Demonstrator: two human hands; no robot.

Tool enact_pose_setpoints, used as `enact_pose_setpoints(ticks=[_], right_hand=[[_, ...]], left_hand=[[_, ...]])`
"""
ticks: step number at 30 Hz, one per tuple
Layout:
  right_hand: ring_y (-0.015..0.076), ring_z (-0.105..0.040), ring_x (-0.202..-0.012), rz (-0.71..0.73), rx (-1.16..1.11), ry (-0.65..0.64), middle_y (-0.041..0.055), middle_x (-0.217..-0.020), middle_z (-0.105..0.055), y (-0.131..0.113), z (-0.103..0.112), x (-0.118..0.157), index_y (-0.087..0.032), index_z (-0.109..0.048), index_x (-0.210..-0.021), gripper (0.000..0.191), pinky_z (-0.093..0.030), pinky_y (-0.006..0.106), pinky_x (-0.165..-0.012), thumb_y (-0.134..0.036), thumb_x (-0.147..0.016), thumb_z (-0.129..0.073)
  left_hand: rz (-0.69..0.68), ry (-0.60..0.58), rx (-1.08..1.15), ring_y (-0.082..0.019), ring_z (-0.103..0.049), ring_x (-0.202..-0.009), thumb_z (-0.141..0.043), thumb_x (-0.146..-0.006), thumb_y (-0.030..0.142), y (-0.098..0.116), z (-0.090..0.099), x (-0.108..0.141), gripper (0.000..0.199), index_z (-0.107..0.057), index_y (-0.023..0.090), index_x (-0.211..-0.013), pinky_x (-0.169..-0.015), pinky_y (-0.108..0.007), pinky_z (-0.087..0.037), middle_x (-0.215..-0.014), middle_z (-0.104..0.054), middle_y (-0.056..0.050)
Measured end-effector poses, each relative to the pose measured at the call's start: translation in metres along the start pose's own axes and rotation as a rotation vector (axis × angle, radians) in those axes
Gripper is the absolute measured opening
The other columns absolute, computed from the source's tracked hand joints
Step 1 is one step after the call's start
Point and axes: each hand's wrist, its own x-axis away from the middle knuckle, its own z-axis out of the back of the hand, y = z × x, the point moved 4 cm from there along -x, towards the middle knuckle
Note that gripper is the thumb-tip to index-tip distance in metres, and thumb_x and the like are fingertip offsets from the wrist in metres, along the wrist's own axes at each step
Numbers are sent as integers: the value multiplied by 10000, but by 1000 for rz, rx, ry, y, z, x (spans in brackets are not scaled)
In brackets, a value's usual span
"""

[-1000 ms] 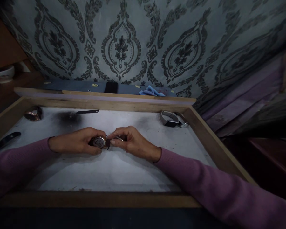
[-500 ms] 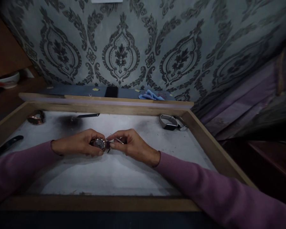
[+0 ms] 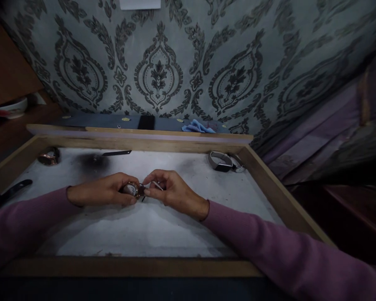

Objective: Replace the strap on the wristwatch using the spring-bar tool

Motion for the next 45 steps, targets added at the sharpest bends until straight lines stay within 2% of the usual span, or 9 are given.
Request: enact_pose_setpoints(ticks=[9, 16, 22, 24, 27, 30, 34, 39, 45], right_hand=[[71, -419, -555, 37, 33, 16, -36, -682, -528, -7, -3, 1, -165, -560, -780, 306, -322, 203, -473, -369, -696, -772], [62, -413, -553, 110, 23, -14, -38, -697, -516, -4, -7, 0, -163, -552, -784, 250, -328, 188, -464, -343, -751, -723], [56, -384, -497, 27, -9, -41, -51, -657, -487, -5, -10, 1, -171, -538, -794, 301, -318, 172, -395, -399, -738, -727], [63, -400, -506, 17, -12, -52, -52, -635, -483, -6, -10, 2, -169, -541, -807, 298, -345, 183, -420, -408, -753, -711], [85, -462, -584, 60, 42, 21, -24, -662, -525, -8, -4, 1, -160, -559, -814, 241, -393, 214, -525, -385, -807, -647], [100, -490, -614, 80, 77, 108, -7, -686, -547, -9, 4, -1, -157, -564, -872, 173, -400, 232, -568, -322, -831, -595], [101, -495, -597, 112, 98, 137, 9, -748, -562, -12, 9, 0, -158, -529, -960, 166, -375, 225, -527, -280, -848, -538], [100, -497, -571, 184, 116, 197, 4, -774, -596, -23, 14, 3, -171, -411, -1177, 336, -395, 238, -553, -255, -868, -512], [101, -515, -551, 129, 98, 127, 37, -752, -634, -20, 14, 2, -160, -543, -922, 257, -399, 234, -521, -386, -821, -611]], left_hand=[[46, -25, -14, -76, -379, -481, -543, -811, 371, 1, 0, -1, 226, -546, 156, -741, -479, -223, -290, -579, -539, 35], [114, 8, 47, -81, -377, -465, -558, -747, 314, 1, -2, -2, 157, -577, 159, -734, -457, -216, -294, -538, -540, 37], [107, 18, 49, -65, -345, -427, -546, -730, 279, -1, 1, -3, 132, -582, 154, -711, -436, -216, -260, -531, -549, 37], [99, 23, 54, -63, -342, -424, -544, -730, 273, -2, 1, -3, 126, -574, 156, -695, -430, -213, -251, -526, -548, 37], [108, 26, 61, -60, -334, -414, -547, -725, 275, -2, 1, -3, 124, -570, 158, -692, -417, -210, -231, -517, -541, 41], [131, 30, 57, -58, -320, -400, -550, -721, 278, -3, 1, -3, 124, -578, 157, -713, -402, -211, -206, -516, -546, 42], [133, 32, 56, -60, -319, -398, -546, -726, 282, -3, 1, -4, 129, -575, 157, -728, -397, -210, -205, -515, -543, 42], [143, 38, 40, -66, -328, -403, -540, -725, 290, -3, 2, -3, 138, -574, 157, -731, -401, -209, -219, -516, -544, 40], [147, 46, 21, -69, -324, -407, -534, -716, 284, -2, 2, -3, 129, -565, 159, -723, -411, -219, -211, -520, -539, 37]])
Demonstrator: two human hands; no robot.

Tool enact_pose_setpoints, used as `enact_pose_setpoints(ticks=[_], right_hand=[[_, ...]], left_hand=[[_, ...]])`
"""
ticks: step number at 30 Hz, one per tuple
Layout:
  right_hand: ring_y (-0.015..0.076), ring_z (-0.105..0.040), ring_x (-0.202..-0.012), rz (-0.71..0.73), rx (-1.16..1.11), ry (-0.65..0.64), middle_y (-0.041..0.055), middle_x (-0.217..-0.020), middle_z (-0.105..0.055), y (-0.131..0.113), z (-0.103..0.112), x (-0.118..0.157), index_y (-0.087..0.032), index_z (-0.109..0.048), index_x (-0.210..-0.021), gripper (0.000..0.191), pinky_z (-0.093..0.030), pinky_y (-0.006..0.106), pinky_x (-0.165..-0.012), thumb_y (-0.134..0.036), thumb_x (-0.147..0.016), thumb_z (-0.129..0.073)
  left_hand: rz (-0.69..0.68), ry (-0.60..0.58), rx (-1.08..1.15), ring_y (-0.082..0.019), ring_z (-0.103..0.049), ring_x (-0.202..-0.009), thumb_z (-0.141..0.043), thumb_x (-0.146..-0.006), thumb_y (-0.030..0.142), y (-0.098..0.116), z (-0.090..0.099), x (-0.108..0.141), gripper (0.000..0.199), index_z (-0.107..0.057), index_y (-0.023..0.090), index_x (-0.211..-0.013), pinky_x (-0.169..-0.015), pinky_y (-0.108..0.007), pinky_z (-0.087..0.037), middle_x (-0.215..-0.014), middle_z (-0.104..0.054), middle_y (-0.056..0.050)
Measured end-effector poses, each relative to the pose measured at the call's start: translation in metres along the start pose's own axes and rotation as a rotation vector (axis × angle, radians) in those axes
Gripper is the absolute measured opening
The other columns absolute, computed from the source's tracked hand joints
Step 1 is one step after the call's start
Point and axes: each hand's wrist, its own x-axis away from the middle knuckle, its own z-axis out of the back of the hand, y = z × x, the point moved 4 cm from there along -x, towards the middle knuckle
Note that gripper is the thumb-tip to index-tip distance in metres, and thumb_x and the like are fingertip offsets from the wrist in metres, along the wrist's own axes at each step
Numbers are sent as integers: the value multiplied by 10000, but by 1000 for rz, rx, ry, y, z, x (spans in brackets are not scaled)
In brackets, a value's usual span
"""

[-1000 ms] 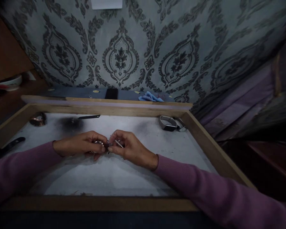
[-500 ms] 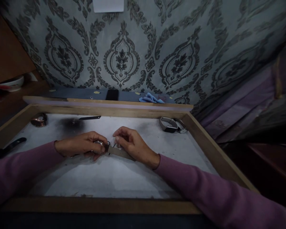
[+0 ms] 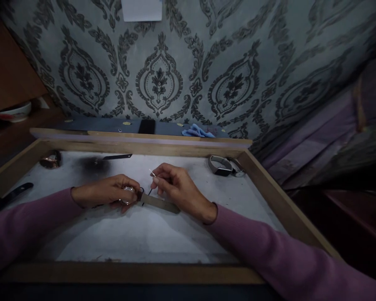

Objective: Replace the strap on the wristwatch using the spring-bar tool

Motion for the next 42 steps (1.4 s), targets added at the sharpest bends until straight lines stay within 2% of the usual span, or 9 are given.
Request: enact_pose_setpoints(ticks=[3, 6, 10, 19, 30, 35, 42], right_hand=[[98, -492, -551, 8, 39, 7, 12, -697, -590, 0, 0, 0, -158, -579, -852, 248, -384, 227, -511, -400, -817, -621], [93, -437, -557, 76, 134, 14, -13, -640, -521, -4, -2, 1, -155, -603, -781, 239, -348, 220, -503, -384, -849, -593], [91, -387, -544, 120, 197, -40, -29, -617, -474, -8, -7, 3, -163, -604, -804, 248, -320, 218, -497, -366, -910, -509], [131, -497, -653, 111, 482, -126, 20, -729, -568, -19, -16, 11, -159, -581, -861, 246, -380, 244, -596, -288, -964, -398], [106, -474, -544, 112, 750, -182, -12, -655, -571, -12, -20, 16, -190, -572, -887, 123, -323, 227, -551, -207, -921, -455], [104, -446, -529, 93, 794, -201, -16, -622, -529, -12, -19, 14, -181, -559, -820, 154, -290, 237, -538, -217, -926, -453], [124, -469, -635, 196, 650, -56, 3, -705, -512, -6, -17, 10, -178, -515, -759, 227, -341, 250, -590, -266, -945, -419]], left_hand=[[3, 0, -4, -68, -323, -408, -534, -705, 288, 1, -1, 0, 129, -556, 161, -714, -417, -220, -214, -519, -533, 40], [4, -2, 9, -67, -338, -414, -529, -704, 290, 1, -1, 0, 132, -555, 161, -718, -425, -217, -233, -519, -528, 42], [-7, -9, 16, -69, -354, -420, -524, -712, 285, -1, -2, -1, 124, -550, 164, -709, -433, -212, -260, -509, -522, 48], [-23, -12, 21, -71, -354, -420, -528, -699, 284, -4, -1, -3, 123, -545, 163, -688, -429, -213, -258, -512, -528, 43], [-21, -16, 26, -80, -352, -427, -529, -699, 273, -2, -1, -1, 116, -559, 162, -701, -448, -224, -266, -518, -534, 39], [-7, -15, 17, -84, -361, -432, -530, -704, 284, -3, -1, -1, 123, -555, 164, -704, -456, -229, -269, -517, -529, 41], [-35, -18, 40, -73, -367, -425, -523, -709, 275, -4, -1, -2, 118, -541, 167, -666, -441, -216, -268, -511, -527, 41]])
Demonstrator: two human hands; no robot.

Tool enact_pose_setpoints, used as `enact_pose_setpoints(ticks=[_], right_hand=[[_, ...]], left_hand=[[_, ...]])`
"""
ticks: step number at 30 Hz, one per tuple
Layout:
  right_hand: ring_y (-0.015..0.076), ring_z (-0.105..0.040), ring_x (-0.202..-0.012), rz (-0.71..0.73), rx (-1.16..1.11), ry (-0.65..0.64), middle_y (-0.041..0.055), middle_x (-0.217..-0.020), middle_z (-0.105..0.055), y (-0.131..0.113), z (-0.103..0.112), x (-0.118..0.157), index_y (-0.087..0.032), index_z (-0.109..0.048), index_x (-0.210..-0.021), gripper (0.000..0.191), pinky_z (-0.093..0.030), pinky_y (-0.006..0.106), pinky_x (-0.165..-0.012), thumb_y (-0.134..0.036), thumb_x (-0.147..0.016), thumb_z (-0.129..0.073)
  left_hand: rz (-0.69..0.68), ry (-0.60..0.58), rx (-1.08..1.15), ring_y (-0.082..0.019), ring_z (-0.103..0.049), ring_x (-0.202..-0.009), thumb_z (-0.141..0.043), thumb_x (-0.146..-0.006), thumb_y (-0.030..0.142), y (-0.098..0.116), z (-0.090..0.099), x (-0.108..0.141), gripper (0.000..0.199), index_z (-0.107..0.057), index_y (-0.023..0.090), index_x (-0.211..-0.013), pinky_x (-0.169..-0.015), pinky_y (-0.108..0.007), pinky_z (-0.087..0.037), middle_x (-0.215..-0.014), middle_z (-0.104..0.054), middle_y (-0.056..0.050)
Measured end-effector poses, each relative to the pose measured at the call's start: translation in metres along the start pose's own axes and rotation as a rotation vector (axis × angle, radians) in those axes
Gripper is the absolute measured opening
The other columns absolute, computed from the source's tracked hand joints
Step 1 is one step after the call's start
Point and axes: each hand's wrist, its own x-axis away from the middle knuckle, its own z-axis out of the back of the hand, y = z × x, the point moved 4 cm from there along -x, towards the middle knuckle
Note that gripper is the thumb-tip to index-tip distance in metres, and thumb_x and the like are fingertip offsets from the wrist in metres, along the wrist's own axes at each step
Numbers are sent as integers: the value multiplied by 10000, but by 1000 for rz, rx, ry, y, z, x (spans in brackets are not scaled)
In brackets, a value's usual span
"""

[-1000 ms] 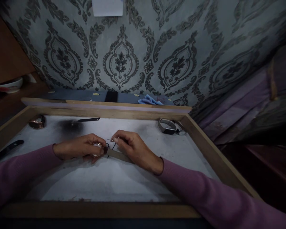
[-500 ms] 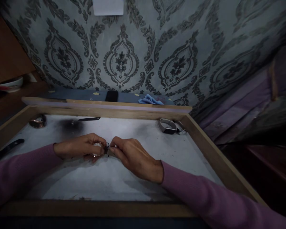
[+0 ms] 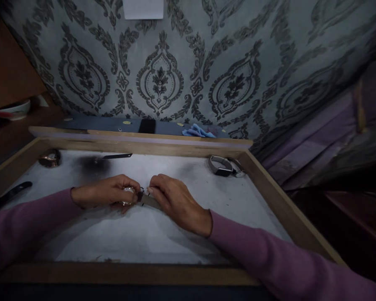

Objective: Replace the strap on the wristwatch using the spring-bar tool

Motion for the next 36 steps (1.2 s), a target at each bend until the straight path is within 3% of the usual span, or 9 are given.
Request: enact_pose_setpoints(ticks=[7, 11, 16, 36], right_hand=[[96, -396, -536, -105, -210, -4, -39, -577, -441, 7, -9, -1, -180, -479, -685, 272, -293, 224, -512, -282, -935, -444], [87, -462, -508, -147, -330, -59, -24, -561, -547, 6, -11, 0, -168, -511, -713, 285, -344, 212, -516, -315, -946, -436], [85, -528, -505, -172, -435, -60, -25, -557, -551, 8, -13, 1, -165, -514, -711, 301, -399, 208, -514, -356, -938, -465], [68, -539, -468, -215, -531, -103, -14, -585, -579, 12, -17, 0, -152, -543, -734, 335, -426, 187, -465, -415, -933, -481]], left_hand=[[-11, 3, 10, -66, -359, -412, -518, -712, 259, 0, 0, -1, 107, -534, 165, -663, -424, -210, -254, -502, -533, 39], [-20, 3, -9, -69, -368, -419, -512, -716, 264, 1, 0, 1, 117, -542, 160, -673, -430, -212, -260, -510, -533, 39], [-20, 2, -19, -71, -368, -418, -504, -721, 261, 0, 0, 0, 118, -547, 160, -678, -429, -217, -252, -506, -534, 38], [-18, 7, -17, -74, -374, -420, -504, -722, 266, 0, 0, 0, 123, -556, 161, -684, -436, -218, -264, -518, -532, 38]])
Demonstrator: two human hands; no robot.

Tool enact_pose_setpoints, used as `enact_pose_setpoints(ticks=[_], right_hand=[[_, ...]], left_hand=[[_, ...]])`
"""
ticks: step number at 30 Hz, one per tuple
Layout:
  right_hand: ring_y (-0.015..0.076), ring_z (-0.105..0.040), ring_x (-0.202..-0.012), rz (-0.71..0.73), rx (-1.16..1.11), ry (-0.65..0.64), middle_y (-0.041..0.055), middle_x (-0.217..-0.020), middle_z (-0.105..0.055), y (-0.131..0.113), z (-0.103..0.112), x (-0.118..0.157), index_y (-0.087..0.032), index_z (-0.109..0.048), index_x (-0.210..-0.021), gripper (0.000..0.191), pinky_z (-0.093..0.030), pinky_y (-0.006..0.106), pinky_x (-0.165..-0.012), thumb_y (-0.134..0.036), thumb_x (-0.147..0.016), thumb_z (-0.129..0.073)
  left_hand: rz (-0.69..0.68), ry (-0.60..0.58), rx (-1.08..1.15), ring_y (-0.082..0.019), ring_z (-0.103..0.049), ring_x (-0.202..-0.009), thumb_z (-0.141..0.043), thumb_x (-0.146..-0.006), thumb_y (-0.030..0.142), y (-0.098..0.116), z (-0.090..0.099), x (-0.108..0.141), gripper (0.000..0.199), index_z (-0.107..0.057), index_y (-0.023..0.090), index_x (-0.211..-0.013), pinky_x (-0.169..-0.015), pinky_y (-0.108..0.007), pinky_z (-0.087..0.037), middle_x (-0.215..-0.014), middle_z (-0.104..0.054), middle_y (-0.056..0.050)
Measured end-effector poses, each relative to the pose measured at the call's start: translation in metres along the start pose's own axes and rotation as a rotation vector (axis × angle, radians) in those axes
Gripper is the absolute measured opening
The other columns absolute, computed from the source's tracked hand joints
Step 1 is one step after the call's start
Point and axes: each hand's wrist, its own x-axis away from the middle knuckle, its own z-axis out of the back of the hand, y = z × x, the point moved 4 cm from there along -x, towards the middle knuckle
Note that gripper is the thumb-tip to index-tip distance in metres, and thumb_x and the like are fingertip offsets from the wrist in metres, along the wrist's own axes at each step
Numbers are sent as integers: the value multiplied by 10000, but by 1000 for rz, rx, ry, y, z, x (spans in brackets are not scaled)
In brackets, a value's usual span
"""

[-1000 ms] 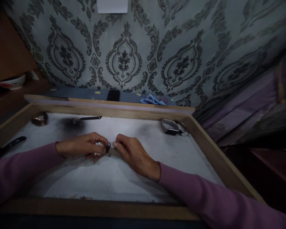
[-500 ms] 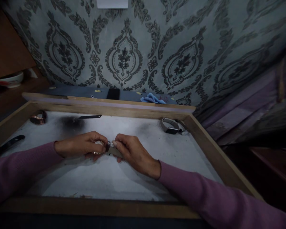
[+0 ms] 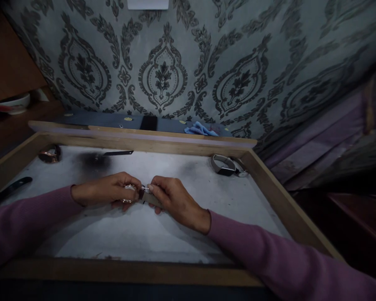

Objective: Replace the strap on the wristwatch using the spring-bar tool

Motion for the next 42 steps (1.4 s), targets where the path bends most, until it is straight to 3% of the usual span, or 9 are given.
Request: enact_pose_setpoints(ticks=[23, 42], right_hand=[[79, -558, -493, -45, 0, -44, 22, -635, -620, 2, -2, -1, -149, -531, -749, 333, -441, 222, -491, -413, -936, -452], [60, -499, -460, 40, -1, -45, -29, -545, -525, 1, -1, -1, -150, -529, -700, 341, -386, 186, -456, -389, -936, -470]], left_hand=[[-9, -21, 6, -70, -396, -424, -514, -738, 262, -2, 0, -1, 147, -601, 144, -744, -421, -201, -295, -528, -537, 34], [16, -34, -11, -78, -387, -432, -522, -739, 280, 0, -1, 1, 162, -600, 139, -756, -446, -216, -294, -529, -529, 37]])
